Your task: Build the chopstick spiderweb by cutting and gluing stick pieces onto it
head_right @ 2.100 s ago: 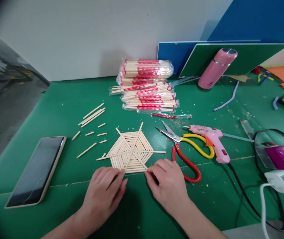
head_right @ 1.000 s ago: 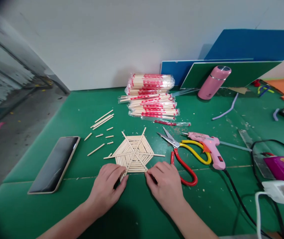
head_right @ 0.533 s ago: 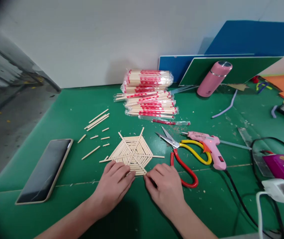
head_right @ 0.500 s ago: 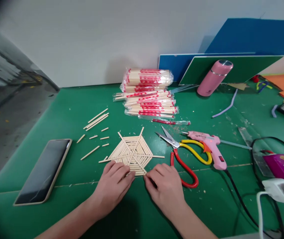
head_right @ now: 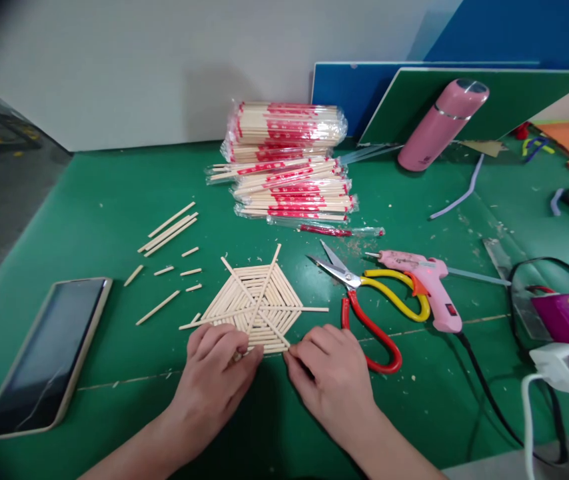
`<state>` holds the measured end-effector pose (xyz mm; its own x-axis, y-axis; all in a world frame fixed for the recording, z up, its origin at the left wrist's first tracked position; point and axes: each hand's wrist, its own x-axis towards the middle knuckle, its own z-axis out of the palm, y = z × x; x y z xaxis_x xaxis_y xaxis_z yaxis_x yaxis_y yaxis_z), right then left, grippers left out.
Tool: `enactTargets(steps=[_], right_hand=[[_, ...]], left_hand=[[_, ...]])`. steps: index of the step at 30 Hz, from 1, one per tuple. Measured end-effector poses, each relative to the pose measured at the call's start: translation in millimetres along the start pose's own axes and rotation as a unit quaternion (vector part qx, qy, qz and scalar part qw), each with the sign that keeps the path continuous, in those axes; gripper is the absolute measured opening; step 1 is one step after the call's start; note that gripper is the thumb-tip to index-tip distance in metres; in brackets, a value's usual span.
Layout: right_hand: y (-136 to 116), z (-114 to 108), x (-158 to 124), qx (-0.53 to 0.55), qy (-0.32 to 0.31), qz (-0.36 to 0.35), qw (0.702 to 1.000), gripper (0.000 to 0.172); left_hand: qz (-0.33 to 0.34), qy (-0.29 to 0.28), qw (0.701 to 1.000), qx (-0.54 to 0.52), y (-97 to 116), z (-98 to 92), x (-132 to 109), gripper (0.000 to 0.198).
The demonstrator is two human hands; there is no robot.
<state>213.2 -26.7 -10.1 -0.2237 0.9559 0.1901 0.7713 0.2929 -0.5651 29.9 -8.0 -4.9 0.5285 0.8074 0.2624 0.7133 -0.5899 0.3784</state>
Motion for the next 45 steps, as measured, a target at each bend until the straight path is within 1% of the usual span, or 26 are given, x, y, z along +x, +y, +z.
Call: enactTargets(steps=[4, 9, 14, 18, 20, 23, 25, 28, 33, 40, 45], right_hand=[[-1, -1, 1, 0.002, -0.003, 0.007, 1.000, 0.014], [-3, -1, 3, 0.001, -0.004, 0.020, 1.000, 0.015], [-3, -1, 4, -0.011, -0.013, 0.025, 1.000, 0.016], [-2, -1, 4, -0.010, -0.012, 0.021, 1.000, 0.016], [-2, -1, 4, -0.007, -0.013, 0.019, 1.000, 0.017], [-2, -1, 4, -0.003, -0.008, 0.019, 1.000, 0.017], [-2, 0, 4, -0.001, -0.003, 0.019, 1.000, 0.016], [-2, 0, 3, 0.001, 0.002, 0.019, 1.000, 0.017], [-2, 0, 3, 0.001, -0.002, 0.018, 1.000, 0.017], [-1, 1, 3, -0.005, 0.004, 0.012, 1.000, 0.018], [-1, 1, 4, -0.009, -0.002, 0.010, 1.000, 0.017]], left_hand=[[-0.002, -0.001, 1.000, 0.013, 1, 1.1, 1, 0.021], [0.003, 0.015, 1.000, 0.018, 0, 2.0, 1, 0.021], [0.009, 0.008, 1.000, 0.018, 1, 1.5, 1, 0.022], [-0.003, 0.007, 1.000, 0.018, 1, -2.7, 0, 0.019], [-0.015, 0.028, 0.999, 0.004, -2, -7.4, -1, 0.016], [-0.044, 0.082, 0.996, -0.012, -7, -15.5, -5, 0.015], [-0.056, 0.099, 0.993, -0.012, -10, -19.3, -7, 0.015], [-0.051, 0.083, 0.995, -0.011, -10, -19.5, -10, 0.013], [-0.055, 0.051, 0.997, 0.013, -4, -10.8, -12, 0.012], [-0.034, 0.051, 0.997, 0.051, 0, -8.2, -8, 0.016], [-0.029, 0.036, 0.997, 0.063, 1, -7.9, -7, 0.019]])
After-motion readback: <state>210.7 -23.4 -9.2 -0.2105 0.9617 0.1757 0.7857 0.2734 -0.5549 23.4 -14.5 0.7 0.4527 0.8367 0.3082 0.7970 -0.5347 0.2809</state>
